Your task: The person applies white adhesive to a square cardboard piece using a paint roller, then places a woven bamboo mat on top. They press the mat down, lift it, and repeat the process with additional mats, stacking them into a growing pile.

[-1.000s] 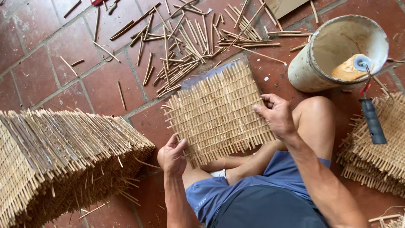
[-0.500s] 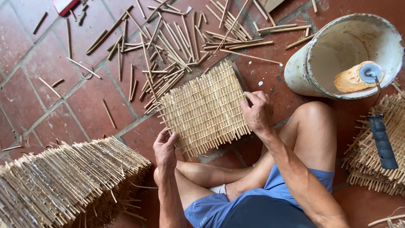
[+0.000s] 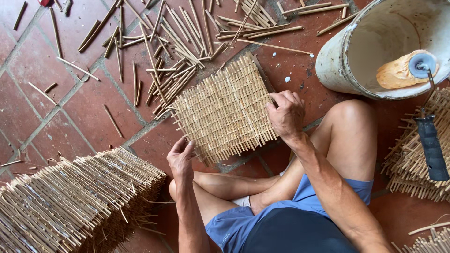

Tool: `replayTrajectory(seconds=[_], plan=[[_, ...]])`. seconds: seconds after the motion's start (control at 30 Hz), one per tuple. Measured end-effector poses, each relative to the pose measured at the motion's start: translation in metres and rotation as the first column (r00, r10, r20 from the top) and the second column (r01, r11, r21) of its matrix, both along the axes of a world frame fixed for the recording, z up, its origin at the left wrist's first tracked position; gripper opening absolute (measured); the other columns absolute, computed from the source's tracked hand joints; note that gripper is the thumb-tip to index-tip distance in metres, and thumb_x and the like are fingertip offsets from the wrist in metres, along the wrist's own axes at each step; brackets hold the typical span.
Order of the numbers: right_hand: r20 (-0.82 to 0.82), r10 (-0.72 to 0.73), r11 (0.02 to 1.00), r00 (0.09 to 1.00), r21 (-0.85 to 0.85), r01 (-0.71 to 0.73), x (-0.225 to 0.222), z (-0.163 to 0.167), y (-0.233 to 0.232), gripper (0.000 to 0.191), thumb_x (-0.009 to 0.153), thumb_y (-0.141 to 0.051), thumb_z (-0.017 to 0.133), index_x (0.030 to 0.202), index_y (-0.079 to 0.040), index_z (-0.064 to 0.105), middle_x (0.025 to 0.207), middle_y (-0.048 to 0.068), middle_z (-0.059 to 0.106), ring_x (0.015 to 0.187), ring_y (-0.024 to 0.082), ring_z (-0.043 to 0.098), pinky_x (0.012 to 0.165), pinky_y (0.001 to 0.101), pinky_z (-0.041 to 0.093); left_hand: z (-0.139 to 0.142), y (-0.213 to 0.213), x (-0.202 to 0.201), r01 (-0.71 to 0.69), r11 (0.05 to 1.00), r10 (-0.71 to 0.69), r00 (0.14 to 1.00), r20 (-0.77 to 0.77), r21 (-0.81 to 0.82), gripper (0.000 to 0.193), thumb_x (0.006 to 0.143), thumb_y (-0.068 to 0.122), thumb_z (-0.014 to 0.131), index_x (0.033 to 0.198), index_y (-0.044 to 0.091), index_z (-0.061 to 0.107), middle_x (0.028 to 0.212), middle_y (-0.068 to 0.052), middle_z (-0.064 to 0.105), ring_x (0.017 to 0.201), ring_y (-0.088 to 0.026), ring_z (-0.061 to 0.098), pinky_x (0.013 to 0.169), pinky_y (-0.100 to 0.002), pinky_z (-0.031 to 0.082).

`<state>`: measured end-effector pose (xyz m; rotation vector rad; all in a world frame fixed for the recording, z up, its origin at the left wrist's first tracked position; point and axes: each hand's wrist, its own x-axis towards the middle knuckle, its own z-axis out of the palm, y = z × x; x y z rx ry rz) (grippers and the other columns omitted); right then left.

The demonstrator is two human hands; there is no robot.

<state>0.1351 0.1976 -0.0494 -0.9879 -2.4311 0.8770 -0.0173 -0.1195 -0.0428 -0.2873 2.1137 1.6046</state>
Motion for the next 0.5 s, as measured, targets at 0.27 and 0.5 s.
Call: replayTrajectory(seconds=[0.27, 0.5], plan=[[-0.023, 0.002, 0.996, 1.000, -0.094, -0.004, -0.003, -0.020, 0.007, 0.010, 0.084, -0.010, 0.077, 0.092, -0.005, 0.075, 0.087, 0.009, 0.070, 0.082, 0.025, 0.064, 0.076, 0.0440, 0.051, -0.007, -0.001, -0.006, -0.063, 0.998, 0.061, 0.996, 0.068, 0.028, 0.048, 0.084, 0.005, 0.081, 0.128, -0.008, 0.065, 0.096, -0.012, 0.075, 0.073, -0.012, 0.071, 0.059, -0.023, 0.055], [0.058, 0.024, 0.996, 0.998, -0.090, -0.018, -0.006, -0.015, 0.011, 0.009, 0.082, -0.008, 0.074, 0.090, -0.003, 0.075, 0.085, 0.009, 0.070, 0.082, 0.027, 0.064, 0.075, 0.0450, 0.051, -0.003, 0.002, -0.010, -0.073, 0.997, 0.073, 0.990, 0.124, -0.001, 0.045, 0.083, 0.002, 0.080, 0.124, -0.010, 0.066, 0.093, -0.011, 0.074, 0.070, -0.013, 0.071, 0.058, -0.023, 0.057]])
